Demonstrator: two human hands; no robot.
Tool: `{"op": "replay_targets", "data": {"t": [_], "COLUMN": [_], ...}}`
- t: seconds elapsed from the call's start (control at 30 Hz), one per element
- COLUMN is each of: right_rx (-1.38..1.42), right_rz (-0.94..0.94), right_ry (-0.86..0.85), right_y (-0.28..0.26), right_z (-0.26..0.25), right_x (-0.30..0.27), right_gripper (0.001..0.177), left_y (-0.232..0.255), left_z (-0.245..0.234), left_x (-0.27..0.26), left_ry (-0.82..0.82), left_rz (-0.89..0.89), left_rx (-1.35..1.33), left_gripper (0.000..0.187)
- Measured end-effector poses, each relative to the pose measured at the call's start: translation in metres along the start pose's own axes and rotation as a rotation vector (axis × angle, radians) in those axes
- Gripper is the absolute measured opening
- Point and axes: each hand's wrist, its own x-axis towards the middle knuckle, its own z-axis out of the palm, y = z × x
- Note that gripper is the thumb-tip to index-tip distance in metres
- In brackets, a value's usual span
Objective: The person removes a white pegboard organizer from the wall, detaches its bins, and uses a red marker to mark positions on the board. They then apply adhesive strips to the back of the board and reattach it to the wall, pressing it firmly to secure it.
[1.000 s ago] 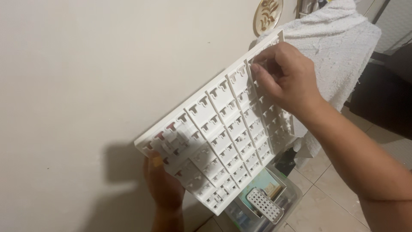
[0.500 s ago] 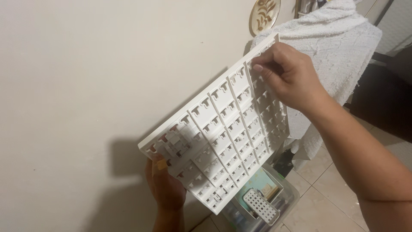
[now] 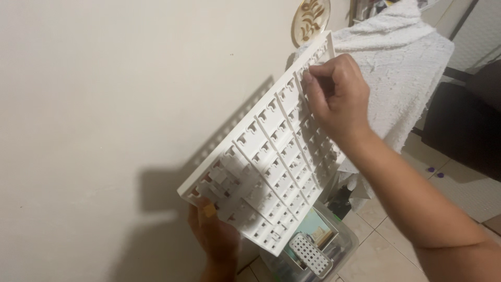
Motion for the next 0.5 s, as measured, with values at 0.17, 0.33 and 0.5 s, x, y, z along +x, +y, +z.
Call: {"op": "replay_targets", "data": {"t": [0.17,0.33,0.5], "right_rx": [-0.051,-0.163,-0.314], "right_rz": [0.084,0.214,0.357], "right_ry": [0.06,-0.007,-0.052], "right_y": [-0.022,-0.051,-0.079], "right_z": [0.003,-0.002,-0.024], "right_x": [-0.006,-0.01,-0.021], "right_gripper": [0.013,0.01,0.012], "left_y": [-0.015,-0.019,-0.004], "left_z": [0.003,-0.009,-0.029], "left_x": [-0.013,-0.028,-0.034], "left_ry": [0.004,-0.236,-0.383], "left_rz": [0.001,0.26,0.275], "left_rx": [-0.216,-0.25,-0.299], "left_gripper": [0.056,0.046,0.044]}}
